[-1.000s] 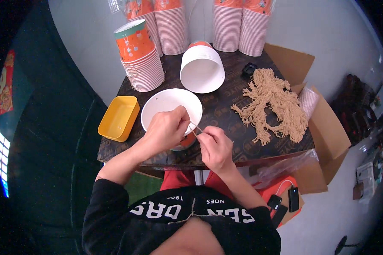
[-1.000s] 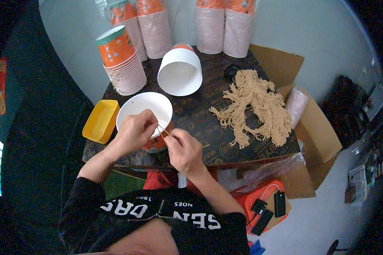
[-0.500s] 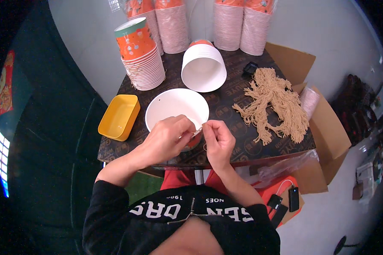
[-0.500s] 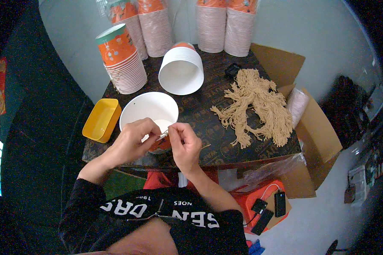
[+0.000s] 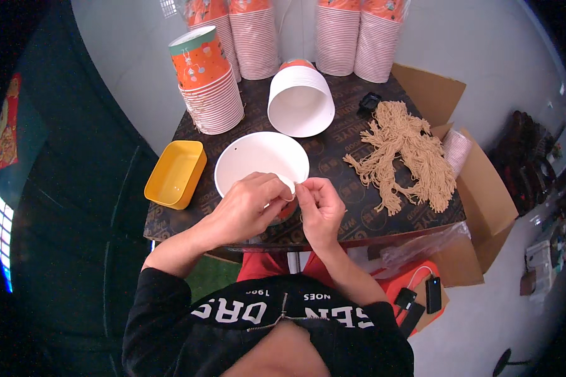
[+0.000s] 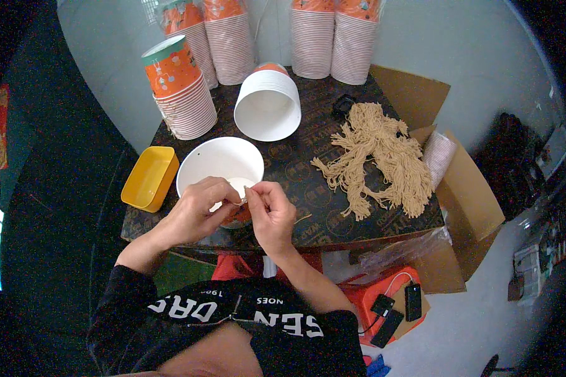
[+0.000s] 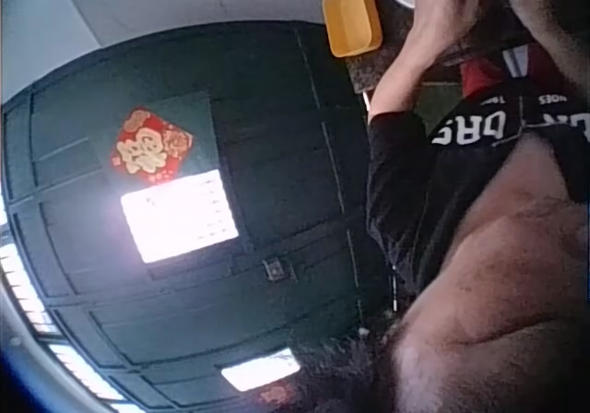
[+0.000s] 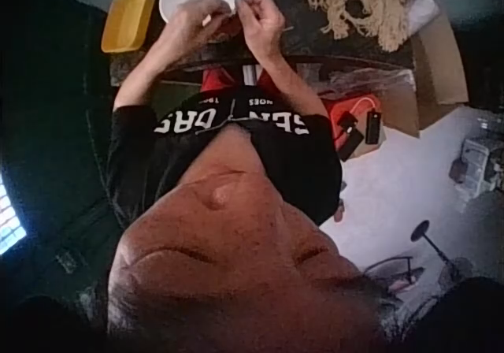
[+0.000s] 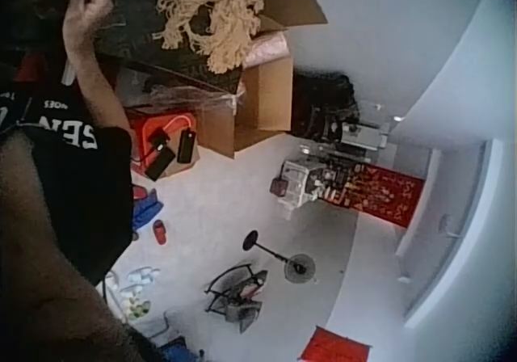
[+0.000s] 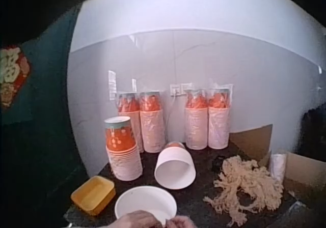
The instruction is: Attaching metal wire handles to paper buckets by threading them through pre-punched holes.
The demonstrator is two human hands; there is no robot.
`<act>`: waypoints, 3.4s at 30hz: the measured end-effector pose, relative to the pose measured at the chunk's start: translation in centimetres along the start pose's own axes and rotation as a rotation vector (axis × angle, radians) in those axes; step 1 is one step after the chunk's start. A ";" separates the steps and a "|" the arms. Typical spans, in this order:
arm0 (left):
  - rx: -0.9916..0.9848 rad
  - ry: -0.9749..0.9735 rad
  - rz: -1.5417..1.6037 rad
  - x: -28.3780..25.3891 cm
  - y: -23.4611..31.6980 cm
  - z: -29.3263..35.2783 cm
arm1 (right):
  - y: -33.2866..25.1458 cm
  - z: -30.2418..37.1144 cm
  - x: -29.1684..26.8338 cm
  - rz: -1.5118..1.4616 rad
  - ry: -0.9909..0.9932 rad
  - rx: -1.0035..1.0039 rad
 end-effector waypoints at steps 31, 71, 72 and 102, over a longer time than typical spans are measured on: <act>-0.079 -0.008 0.011 0.6 -1.6 -1.1 | 2.2 1.3 1.1 -0.442 -0.047 0.365; -0.165 -0.048 -0.358 -6.7 -7.0 1.5 | 1.2 0.9 -7.9 0.212 -0.451 0.326; -0.125 -0.074 -0.360 -6.1 -7.3 2.1 | 0.4 1.1 -7.7 0.161 -0.509 0.374; 0.088 0.258 0.067 3.9 4.3 1.9 | -2.1 -2.0 -2.9 -1.001 0.023 0.300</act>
Point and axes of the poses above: each hand's wrist, its own z-axis away from the middle knuckle, its own x-axis out of the palm, y = z × x, the point moved 10 cm from there along -z, towards the middle knuckle, and after that the axes turned 5 degrees about -x, right-handed, at the moved point
